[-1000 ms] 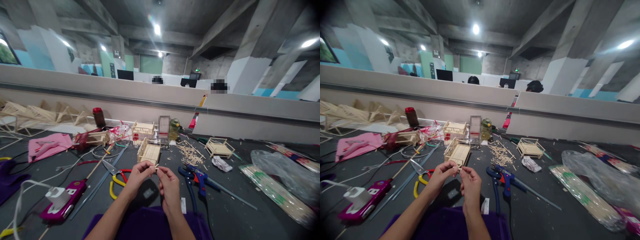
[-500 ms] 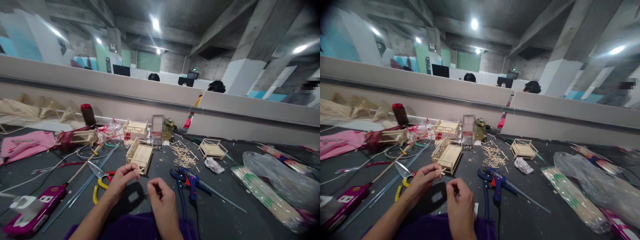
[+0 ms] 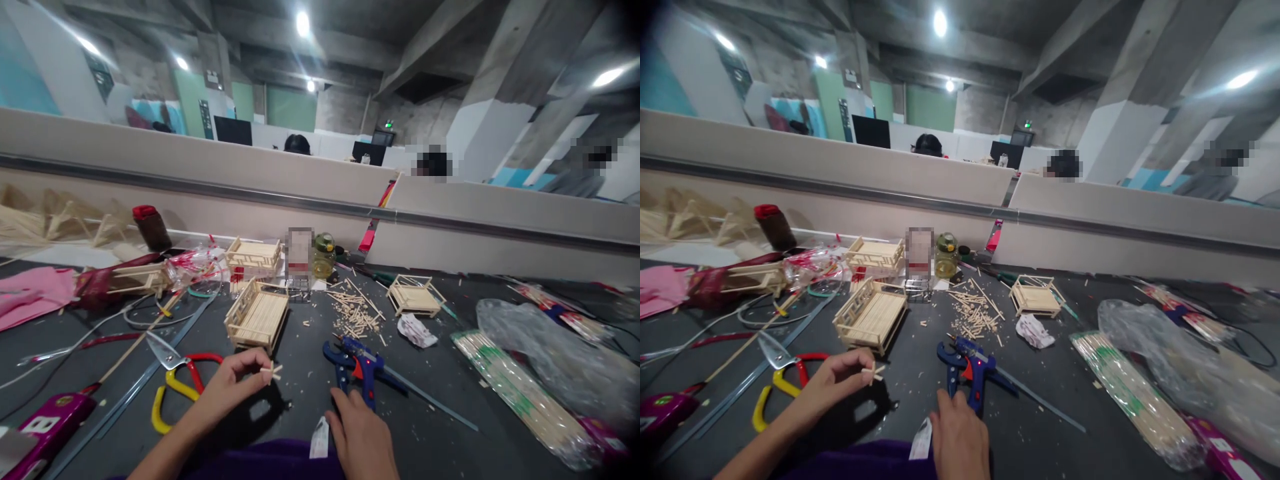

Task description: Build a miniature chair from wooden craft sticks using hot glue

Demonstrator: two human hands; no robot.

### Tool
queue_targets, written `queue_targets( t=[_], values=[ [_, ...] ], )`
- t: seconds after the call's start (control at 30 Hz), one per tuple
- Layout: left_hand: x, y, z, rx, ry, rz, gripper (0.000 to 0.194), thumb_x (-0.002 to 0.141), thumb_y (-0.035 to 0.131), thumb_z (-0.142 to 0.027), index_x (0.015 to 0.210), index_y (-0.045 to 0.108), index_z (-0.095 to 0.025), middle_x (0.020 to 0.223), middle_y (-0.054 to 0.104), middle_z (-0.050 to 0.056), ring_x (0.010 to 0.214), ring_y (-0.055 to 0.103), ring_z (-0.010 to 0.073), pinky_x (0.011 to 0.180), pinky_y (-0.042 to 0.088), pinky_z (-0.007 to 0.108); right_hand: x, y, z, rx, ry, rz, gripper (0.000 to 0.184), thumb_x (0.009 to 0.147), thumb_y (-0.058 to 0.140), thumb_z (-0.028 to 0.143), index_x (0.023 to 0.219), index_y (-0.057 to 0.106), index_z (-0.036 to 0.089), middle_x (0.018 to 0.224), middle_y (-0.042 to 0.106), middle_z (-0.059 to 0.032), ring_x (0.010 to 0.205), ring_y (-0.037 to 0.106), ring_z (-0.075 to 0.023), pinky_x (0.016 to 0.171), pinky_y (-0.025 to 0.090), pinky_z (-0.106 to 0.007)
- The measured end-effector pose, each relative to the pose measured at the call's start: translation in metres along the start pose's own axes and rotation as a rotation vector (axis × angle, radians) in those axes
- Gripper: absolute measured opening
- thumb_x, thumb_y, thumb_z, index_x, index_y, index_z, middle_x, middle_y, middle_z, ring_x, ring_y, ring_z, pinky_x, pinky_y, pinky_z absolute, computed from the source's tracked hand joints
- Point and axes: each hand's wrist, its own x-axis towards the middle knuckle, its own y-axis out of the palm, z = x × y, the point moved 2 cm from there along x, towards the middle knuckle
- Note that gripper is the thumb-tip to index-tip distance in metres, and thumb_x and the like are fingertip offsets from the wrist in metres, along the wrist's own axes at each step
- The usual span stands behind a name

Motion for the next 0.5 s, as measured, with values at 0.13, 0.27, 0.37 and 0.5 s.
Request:
queue_targets(
  t=[0.13, 0.27, 0.37, 0.5],
  values=[
    [0.0, 0.023, -0.018, -0.078, -0.095, 0.0, 0.023, 0.075, 0.073, -0.038, 0.073, 0.065, -0.016, 0.07, 0.057, 0.0, 0.067, 0.047, 0.0125, 0.062, 0.036, 0.022, 0.007, -0.008, -0.003, -0.065, 0.043, 0.077, 0.031, 0.087, 0.056, 0.014, 0.115, 0.066, 0.025, 0.086, 0.071, -0.0059, 0.062, 0.071, -0.0206, 0.047, 0.044, -0.024],
    [0.012, 0.061, -0.036, -0.47, -0.232, -0.124, 0.026, 0.076, 0.072, -0.038, 0.07, 0.059, -0.017, 0.061, 0.053, -0.002, 0.06, 0.046, 0.0105, 0.06, 0.036, 0.021, 0.006, -0.005, -0.015, -0.064, -0.053, 0.056, 0.036, 0.086, 0.055, 0.013, 0.119, 0.064, 0.024, 0.087, 0.071, -0.0053, 0.058, 0.071, -0.0176, 0.041, 0.041, -0.022],
    [0.03, 0.088, -0.04, -0.648, -0.235, -0.167, 0.023, 0.073, 0.073, -0.035, 0.071, 0.059, -0.017, 0.061, 0.053, -0.002, 0.058, 0.046, 0.0106, 0.06, 0.039, 0.022, 0.002, -0.003, -0.02, -0.086, -0.1, -0.037, 0.036, 0.087, 0.053, 0.014, 0.12, 0.064, 0.023, 0.086, 0.071, -0.0041, 0.05, 0.067, -0.0148, 0.037, 0.038, -0.022],
    [0.047, 0.096, -0.026, -0.592, -0.137, -0.237, 0.022, 0.078, 0.07, -0.036, 0.073, 0.06, -0.017, 0.065, 0.053, -0.002, 0.063, 0.046, 0.0114, 0.063, 0.039, 0.022, 0.002, -0.019, -0.03, -0.054, -0.107, -0.263, 0.023, 0.095, 0.046, 0.019, 0.101, 0.068, 0.023, 0.074, 0.069, -0.0023, 0.051, 0.066, -0.0144, 0.043, 0.04, -0.023]
  ],
)
